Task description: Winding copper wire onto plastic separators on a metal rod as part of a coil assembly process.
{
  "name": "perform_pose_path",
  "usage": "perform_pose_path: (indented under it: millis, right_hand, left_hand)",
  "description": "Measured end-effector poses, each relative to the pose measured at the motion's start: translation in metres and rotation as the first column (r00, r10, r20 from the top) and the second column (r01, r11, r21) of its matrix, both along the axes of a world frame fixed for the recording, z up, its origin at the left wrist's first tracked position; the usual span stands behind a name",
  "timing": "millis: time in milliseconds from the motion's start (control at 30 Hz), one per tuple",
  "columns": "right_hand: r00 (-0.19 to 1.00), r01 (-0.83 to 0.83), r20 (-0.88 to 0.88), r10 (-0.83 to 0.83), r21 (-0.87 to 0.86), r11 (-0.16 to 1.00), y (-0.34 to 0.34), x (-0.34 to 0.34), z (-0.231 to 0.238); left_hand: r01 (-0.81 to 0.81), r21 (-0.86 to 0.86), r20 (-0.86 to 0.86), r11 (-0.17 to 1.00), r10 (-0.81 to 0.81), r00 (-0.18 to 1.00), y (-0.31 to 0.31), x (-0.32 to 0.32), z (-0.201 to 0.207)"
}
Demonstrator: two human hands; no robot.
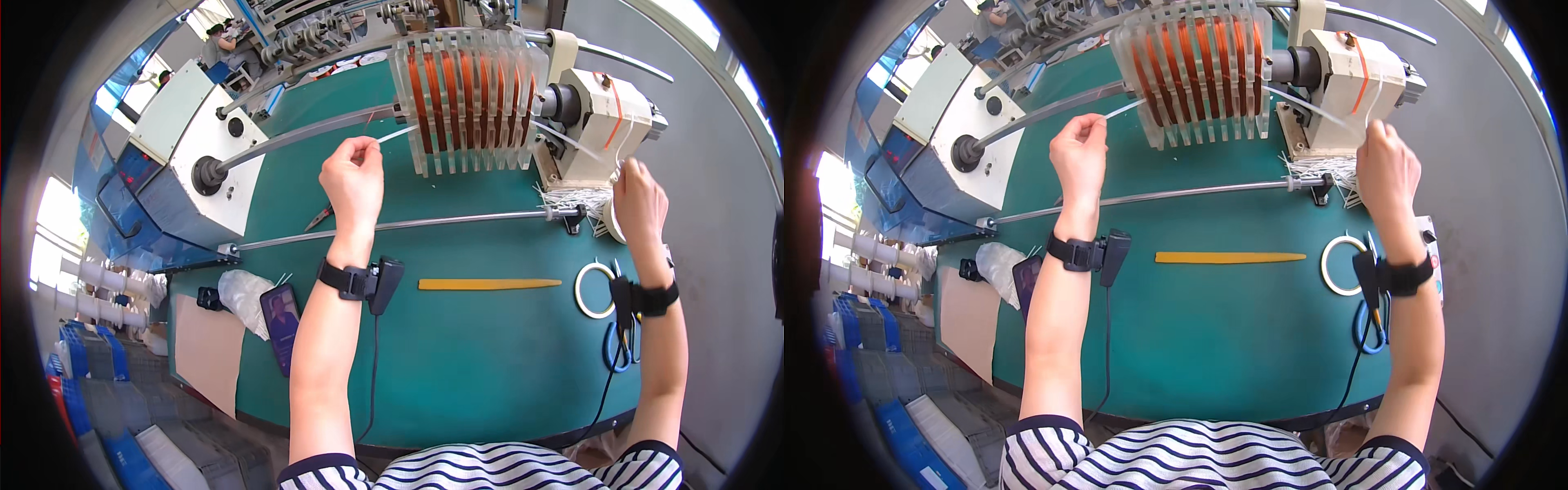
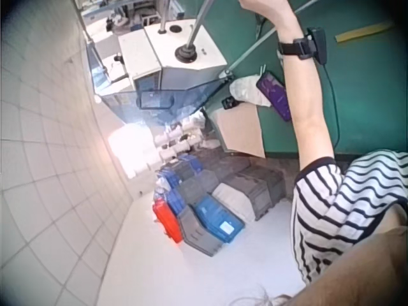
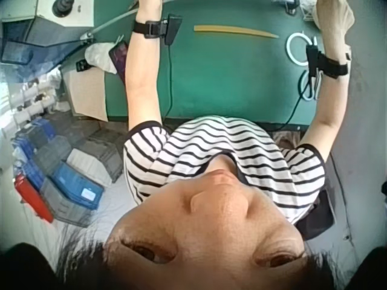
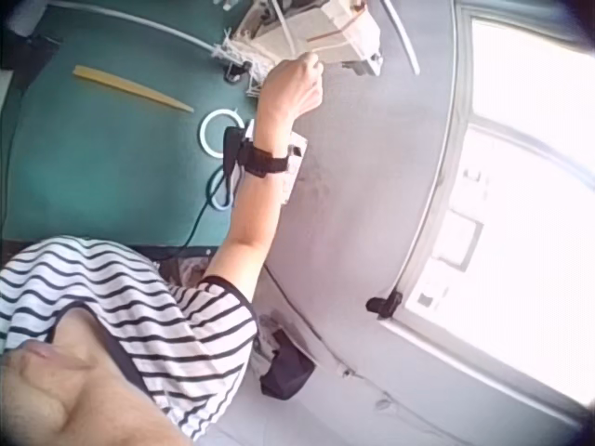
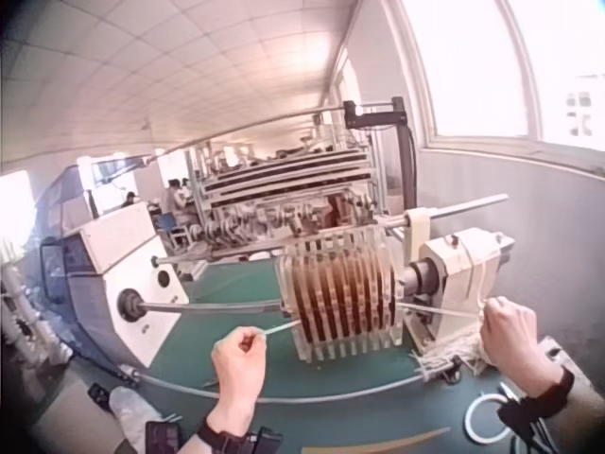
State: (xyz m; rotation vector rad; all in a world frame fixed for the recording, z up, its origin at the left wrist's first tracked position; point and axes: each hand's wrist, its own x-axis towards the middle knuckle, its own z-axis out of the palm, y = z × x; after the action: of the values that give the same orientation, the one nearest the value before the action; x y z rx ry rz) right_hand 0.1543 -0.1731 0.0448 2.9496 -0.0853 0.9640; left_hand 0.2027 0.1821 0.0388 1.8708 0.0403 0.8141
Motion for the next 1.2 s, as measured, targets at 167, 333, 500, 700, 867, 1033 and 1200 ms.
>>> perform_pose_path:
  millis: [167,333,500,700,867,1033,1200]
  right_hand:
    - [0.854,-0.406,-0.225,0.469,0.275,0.872,0.056,-0.071,-0.042]
    - [0.688,-0.523,-0.469,0.554,0.210,0.826,0.109,-0.073,-0.056]
    - [0.620,-0.529,-0.658,0.427,0.052,0.847,0.121,-0.064,-0.064]
    - [0.798,-0.598,0.019,0.602,0.145,0.788,0.100,-0.050,-0.025]
    - [0.743,-0.670,0.417,0.524,0.442,0.597,0.138,-0.031,0.011]
    - [0.641,-0.767,0.558,0.527,0.429,0.478,0.185,0.004,0.005]
    - [0.652,-0.757,0.567,0.503,0.445,0.479,0.197,0.020,-0.001]
  left_hand:
    - [0.117,-0.051,0.012,0.992,-0.117,0.993,-0.018,-0.023,0.001]
    - [0.136,-0.034,0.035,0.990,-0.135,0.990,-0.019,-0.026,-0.005]
    - [0.149,-0.051,0.026,0.988,-0.147,0.989,-0.022,-0.026,-0.005]
    - [0.187,-0.154,0.064,0.970,-0.179,0.982,-0.025,-0.019,-0.014]
    - [0.323,-0.216,0.226,0.922,-0.274,0.935,-0.068,-0.006,-0.025]
    - [0.314,-0.404,0.181,0.859,-0.261,0.948,-0.100,0.013,-0.038]
    - [0.497,-0.410,0.353,0.765,-0.370,0.860,-0.100,0.021,-0.058]
